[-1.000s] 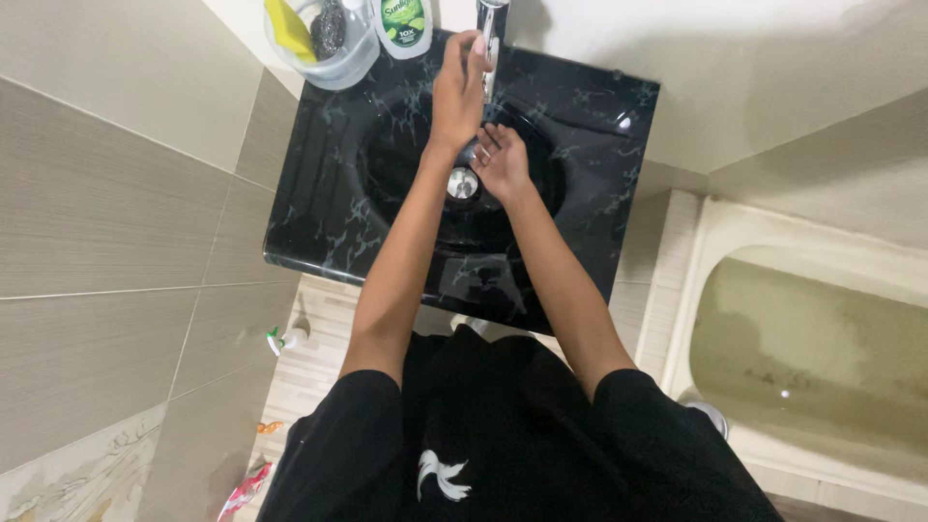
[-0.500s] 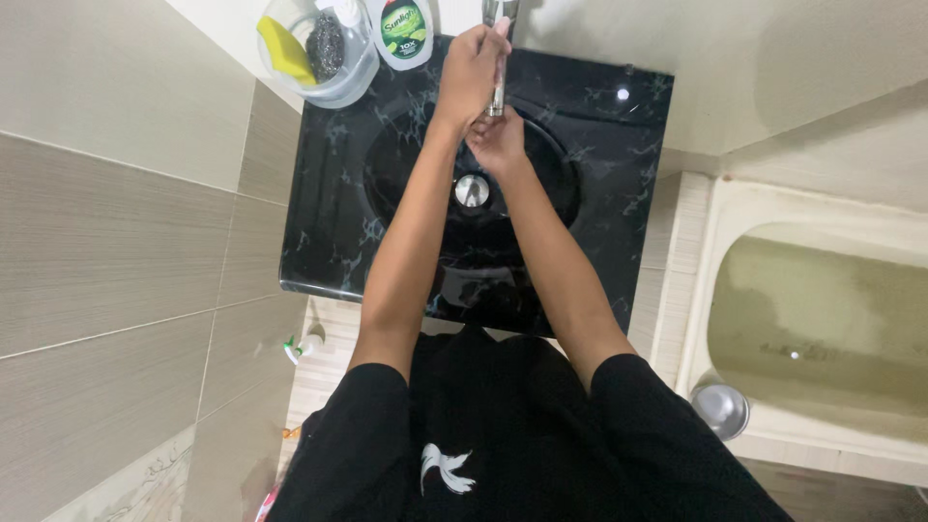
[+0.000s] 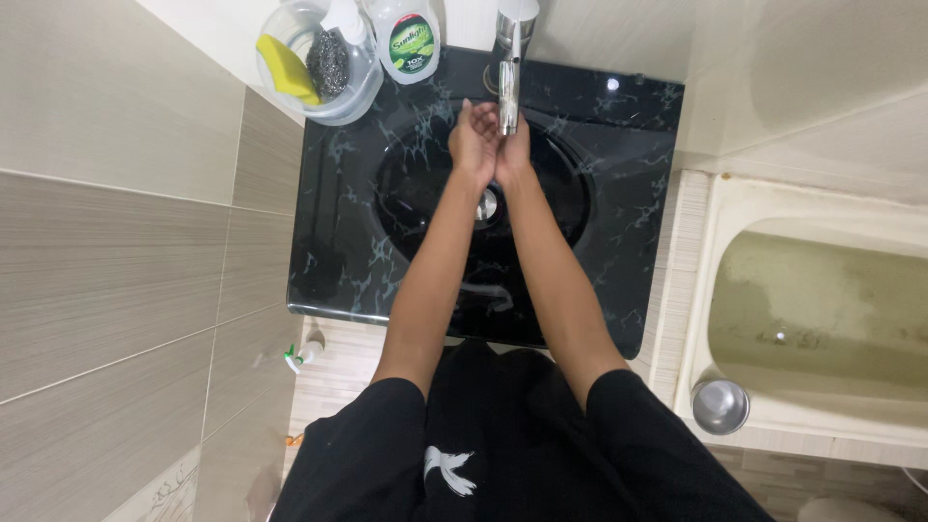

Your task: The person wipes the black countertop and the inside of the sink bowl with a cloth, then washes their hands under the faucet and continues wiping the countertop surfaces by hand.

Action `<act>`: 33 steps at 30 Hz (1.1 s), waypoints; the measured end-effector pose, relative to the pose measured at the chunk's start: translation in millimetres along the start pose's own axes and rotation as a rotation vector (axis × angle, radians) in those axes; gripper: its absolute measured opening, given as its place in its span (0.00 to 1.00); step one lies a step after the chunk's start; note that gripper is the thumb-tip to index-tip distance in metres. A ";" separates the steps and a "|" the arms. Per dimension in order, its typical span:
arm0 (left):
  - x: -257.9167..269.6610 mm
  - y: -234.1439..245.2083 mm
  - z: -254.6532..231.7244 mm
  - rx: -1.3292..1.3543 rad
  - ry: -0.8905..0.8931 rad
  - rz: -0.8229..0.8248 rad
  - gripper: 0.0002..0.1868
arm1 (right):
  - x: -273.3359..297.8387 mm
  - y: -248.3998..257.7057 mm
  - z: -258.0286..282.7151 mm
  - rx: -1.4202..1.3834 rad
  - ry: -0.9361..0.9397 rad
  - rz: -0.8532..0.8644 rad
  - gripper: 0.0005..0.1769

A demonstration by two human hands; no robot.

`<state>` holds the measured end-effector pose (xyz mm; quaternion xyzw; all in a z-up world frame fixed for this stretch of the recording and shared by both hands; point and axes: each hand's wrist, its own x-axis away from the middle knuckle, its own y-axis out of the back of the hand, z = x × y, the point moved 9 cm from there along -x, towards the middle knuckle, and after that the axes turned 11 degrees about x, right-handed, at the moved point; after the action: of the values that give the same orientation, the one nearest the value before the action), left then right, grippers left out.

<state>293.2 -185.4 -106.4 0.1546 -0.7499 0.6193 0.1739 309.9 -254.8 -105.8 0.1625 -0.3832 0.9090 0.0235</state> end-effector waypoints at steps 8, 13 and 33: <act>-15.3 -20.0 8.9 -0.928 -0.351 -0.005 0.33 | 64.6 3.9 -3.6 0.180 -0.134 -0.237 0.32; 10.3 -80.3 3.4 -1.616 -0.725 0.217 0.25 | 65.1 -16.7 -7.4 -0.044 -0.272 -0.093 0.40; 39.2 -11.9 -0.3 -0.716 -0.064 -0.184 0.35 | 51.9 39.3 -42.0 0.179 -0.013 -0.168 0.10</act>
<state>263.6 -187.9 -78.2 0.1698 -0.9071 0.2945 0.2483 242.6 -257.2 -144.0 0.2014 -0.2858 0.9332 0.0827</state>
